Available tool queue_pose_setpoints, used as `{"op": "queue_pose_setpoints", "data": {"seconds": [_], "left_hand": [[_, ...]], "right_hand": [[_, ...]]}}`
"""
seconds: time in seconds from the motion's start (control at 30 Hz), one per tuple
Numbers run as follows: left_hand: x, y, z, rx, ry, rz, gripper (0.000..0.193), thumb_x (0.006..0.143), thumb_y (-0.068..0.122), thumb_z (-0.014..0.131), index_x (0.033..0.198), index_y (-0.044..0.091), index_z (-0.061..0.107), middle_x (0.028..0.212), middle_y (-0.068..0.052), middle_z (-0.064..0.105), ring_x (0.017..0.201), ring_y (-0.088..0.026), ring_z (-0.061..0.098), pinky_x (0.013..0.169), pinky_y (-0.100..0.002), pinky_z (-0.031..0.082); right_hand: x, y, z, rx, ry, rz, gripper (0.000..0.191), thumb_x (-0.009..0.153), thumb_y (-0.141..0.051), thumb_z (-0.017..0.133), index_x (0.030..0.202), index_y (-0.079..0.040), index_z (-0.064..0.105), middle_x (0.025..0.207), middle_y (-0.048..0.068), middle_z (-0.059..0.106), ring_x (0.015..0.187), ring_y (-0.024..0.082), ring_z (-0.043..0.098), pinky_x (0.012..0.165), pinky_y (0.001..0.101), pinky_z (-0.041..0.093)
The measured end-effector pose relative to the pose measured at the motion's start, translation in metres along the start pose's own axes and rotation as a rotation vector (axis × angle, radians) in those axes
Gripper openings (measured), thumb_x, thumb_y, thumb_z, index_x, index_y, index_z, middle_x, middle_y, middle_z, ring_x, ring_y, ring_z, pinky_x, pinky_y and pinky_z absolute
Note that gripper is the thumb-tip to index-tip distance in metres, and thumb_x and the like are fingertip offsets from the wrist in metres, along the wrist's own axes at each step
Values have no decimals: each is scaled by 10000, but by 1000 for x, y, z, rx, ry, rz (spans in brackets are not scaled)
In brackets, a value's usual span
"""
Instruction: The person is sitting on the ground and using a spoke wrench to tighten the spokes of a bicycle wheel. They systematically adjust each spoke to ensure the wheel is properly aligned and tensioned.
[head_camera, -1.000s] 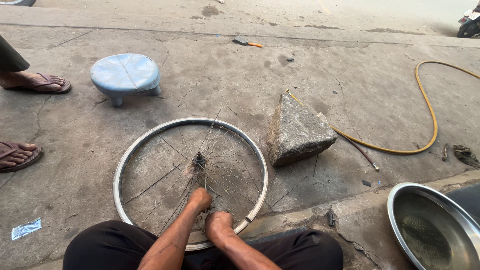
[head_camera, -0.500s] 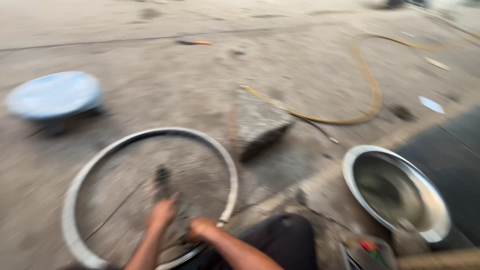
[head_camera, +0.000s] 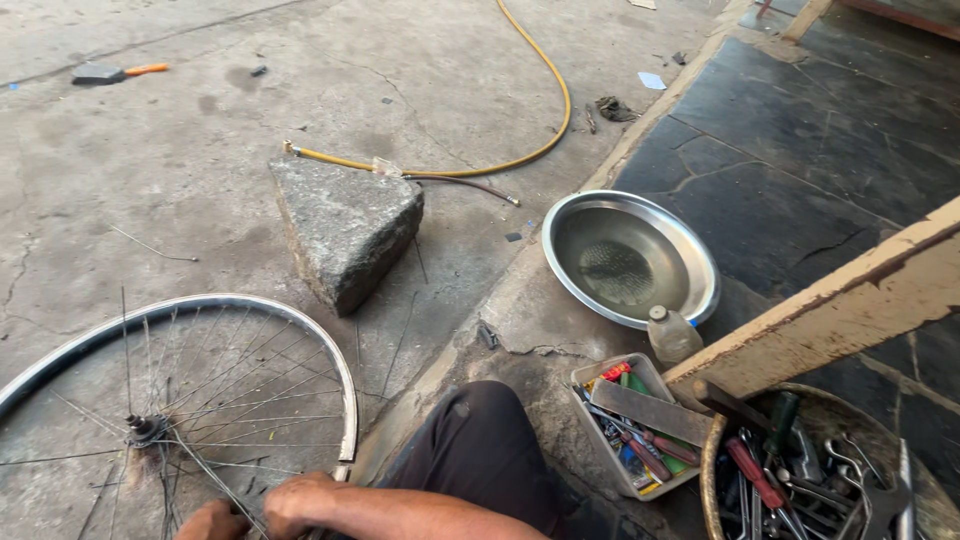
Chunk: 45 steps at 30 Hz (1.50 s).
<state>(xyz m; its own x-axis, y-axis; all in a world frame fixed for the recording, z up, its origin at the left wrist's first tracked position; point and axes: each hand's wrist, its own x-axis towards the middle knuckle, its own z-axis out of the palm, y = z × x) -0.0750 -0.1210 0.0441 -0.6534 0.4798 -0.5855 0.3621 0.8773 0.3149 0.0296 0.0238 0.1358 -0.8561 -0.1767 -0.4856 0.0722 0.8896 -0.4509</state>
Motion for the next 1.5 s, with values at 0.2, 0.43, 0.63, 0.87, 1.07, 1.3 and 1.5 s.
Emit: {"op": "queue_pose_setpoints", "data": {"seconds": [0.2, 0.43, 0.63, 0.87, 1.07, 1.3, 1.5], "left_hand": [[5, -8, 12, -103, -89, 107, 373, 765, 280, 801, 1120, 166, 815, 1086, -115, 828, 1111, -219, 792, 988, -360, 588], [-4, -11, 22, -32, -90, 12, 397, 775, 352, 785, 1138, 193, 806, 1121, -91, 810, 1140, -214, 770, 1008, -369, 577], [-9, 6, 39, 50, -66, -98, 420, 783, 414, 772, 1153, 217, 798, 1152, -71, 796, 1165, -209, 751, 1026, -377, 567], [-11, 23, 59, 133, -35, -238, 450, 793, 487, 757, 1171, 245, 789, 1187, -47, 778, 1194, -204, 729, 1046, -386, 556], [-9, 30, 75, 171, -23, -332, 477, 802, 548, 744, 1187, 268, 781, 1217, -26, 763, 1219, -200, 711, 1063, -394, 546], [-7, 28, 90, 192, -16, -402, 512, 812, 621, 728, 1205, 296, 772, 1253, -2, 746, 1249, -194, 689, 1084, -403, 535], [-8, 27, 95, 195, 99, -341, 418, 810, 600, 722, 1061, 272, 786, 1101, -23, 761, 1112, -212, 720, 983, -427, 551]], "right_hand": [[23, 10, 12, -14, -111, -30, 373, 808, -363, 679, 984, -68, 826, 980, 139, 785, 903, 297, 740, 729, 462, 605], [42, 31, 17, 314, -329, -190, 568, 806, -562, 701, 892, -14, 822, 815, 169, 804, 687, 297, 735, 617, 462, 592], [38, 27, 23, 47, -123, -63, 649, 796, -673, 704, 832, -36, 823, 769, 155, 776, 734, 312, 741, 694, 457, 581], [36, 28, 16, 64, -127, -59, 571, 862, -599, 666, 953, -53, 808, 875, 176, 810, 849, 331, 773, 775, 492, 591], [36, 29, 20, 21, -95, -93, 406, 887, -368, 636, 1112, -69, 791, 1125, 186, 767, 1062, 368, 713, 866, 505, 561], [51, 30, 21, -62, -299, -169, 396, 849, -287, 586, 1079, -44, 797, 1085, 171, 791, 988, 345, 753, 823, 495, 596], [54, 22, 32, -240, -289, -133, 358, 706, -243, 715, 974, -44, 845, 1005, 184, 814, 889, 315, 763, 783, 454, 615]]}}
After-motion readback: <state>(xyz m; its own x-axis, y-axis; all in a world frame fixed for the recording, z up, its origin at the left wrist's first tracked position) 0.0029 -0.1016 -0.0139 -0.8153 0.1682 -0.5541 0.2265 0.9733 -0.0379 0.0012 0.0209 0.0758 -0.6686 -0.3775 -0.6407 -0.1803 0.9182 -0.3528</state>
